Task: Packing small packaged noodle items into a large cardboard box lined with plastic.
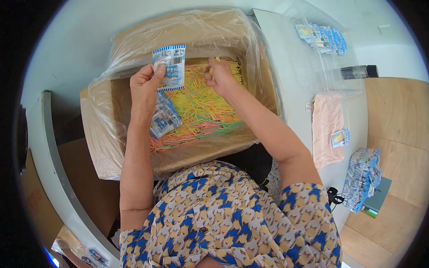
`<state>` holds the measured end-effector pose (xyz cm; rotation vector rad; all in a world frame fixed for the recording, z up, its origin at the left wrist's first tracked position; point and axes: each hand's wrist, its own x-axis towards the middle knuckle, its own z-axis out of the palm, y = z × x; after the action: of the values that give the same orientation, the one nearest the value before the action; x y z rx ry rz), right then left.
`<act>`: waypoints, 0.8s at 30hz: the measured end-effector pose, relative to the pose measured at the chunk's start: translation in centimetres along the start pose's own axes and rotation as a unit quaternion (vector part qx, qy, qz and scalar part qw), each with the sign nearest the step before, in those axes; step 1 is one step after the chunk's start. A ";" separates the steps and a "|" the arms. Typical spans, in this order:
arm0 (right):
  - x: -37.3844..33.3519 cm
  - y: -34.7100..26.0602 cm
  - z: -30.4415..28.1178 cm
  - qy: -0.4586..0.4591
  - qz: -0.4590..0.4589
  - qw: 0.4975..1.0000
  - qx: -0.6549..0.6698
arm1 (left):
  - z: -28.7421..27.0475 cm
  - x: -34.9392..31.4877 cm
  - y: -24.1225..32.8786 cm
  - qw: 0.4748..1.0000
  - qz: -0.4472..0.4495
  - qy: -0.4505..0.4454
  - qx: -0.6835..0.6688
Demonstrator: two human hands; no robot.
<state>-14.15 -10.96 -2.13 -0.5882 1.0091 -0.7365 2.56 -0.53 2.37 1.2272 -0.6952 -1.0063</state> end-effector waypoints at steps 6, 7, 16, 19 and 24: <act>1.7 -1.1 -1.2 -0.059 0.081 0.968 -0.230 | 0.4 -0.1 -0.2 0.999 0.031 -0.016 0.010; 2.6 -0.9 -1.2 -0.068 0.058 0.960 -0.266 | 0.7 0.0 -0.4 1.000 0.025 -0.015 0.010; 1.6 -1.5 -0.3 -0.158 0.081 0.978 -0.110 | 0.0 0.0 0.2 0.967 -0.143 -0.172 0.124; -3.0 -2.2 1.7 -0.193 0.061 0.979 -0.038 | 0.8 -1.2 -0.6 0.913 -0.186 -0.321 0.173; -5.1 -1.3 3.1 -0.190 -0.028 0.981 -0.033 | 1.4 -1.7 -1.8 0.928 -0.173 -0.328 0.027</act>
<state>-13.45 -7.50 2.79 -0.7834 0.6674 -0.6112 0.21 0.34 1.10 1.0745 -1.0450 -1.7414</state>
